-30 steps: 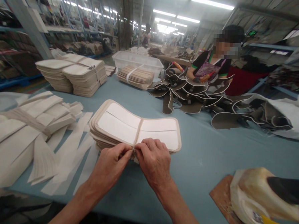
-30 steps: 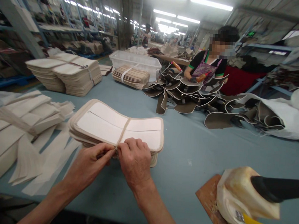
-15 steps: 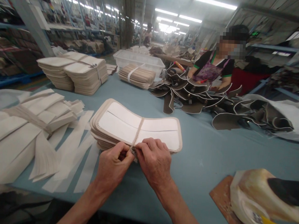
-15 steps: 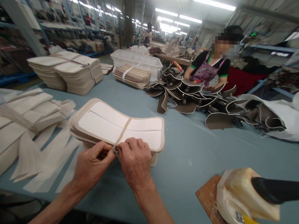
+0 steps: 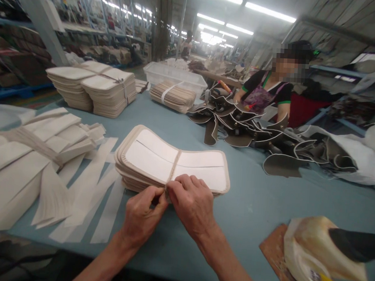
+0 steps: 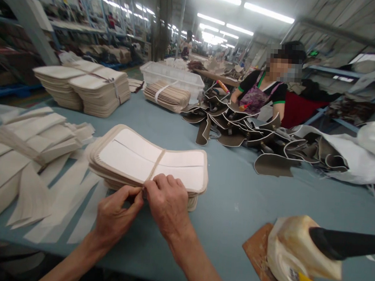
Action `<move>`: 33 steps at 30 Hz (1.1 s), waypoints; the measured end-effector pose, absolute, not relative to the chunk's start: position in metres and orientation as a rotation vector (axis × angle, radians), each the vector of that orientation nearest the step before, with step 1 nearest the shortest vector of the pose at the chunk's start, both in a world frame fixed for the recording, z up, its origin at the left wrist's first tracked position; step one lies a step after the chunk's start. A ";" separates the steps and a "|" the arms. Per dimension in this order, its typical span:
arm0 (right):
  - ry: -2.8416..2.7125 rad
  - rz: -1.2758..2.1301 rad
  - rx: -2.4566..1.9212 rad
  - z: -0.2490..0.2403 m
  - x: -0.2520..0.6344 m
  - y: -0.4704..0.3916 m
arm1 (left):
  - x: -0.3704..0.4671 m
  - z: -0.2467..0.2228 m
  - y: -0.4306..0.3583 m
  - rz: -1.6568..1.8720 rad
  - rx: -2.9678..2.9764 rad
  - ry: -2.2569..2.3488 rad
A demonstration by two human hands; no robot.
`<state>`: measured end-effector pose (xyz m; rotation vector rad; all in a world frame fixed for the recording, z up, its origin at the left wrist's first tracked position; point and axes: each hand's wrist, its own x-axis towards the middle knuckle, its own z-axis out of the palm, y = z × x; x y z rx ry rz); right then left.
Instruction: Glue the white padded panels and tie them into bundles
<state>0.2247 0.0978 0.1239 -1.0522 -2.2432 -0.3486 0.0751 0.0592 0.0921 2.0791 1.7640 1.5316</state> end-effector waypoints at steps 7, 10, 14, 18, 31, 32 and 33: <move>-2.501 -0.325 -0.873 0.132 0.229 0.110 | 0.069 0.091 0.060 1.543 2.136 1.671; -2.583 -0.346 -0.799 0.135 0.231 0.116 | 0.069 0.094 0.059 1.533 2.116 1.644; -2.582 -0.372 -0.767 0.132 0.230 0.119 | 0.068 0.094 0.059 1.563 2.076 1.694; -2.442 -0.277 -0.761 0.127 0.228 0.115 | 0.068 0.091 0.060 1.583 2.032 1.739; -2.350 -0.146 -0.777 0.119 0.231 0.111 | 0.078 0.080 0.062 1.626 1.833 1.717; -2.348 -0.128 -0.776 0.119 0.232 0.111 | 0.081 0.079 0.062 1.635 1.809 1.701; -2.347 -0.109 -0.773 0.119 0.233 0.111 | 0.083 0.078 0.061 1.638 1.784 1.674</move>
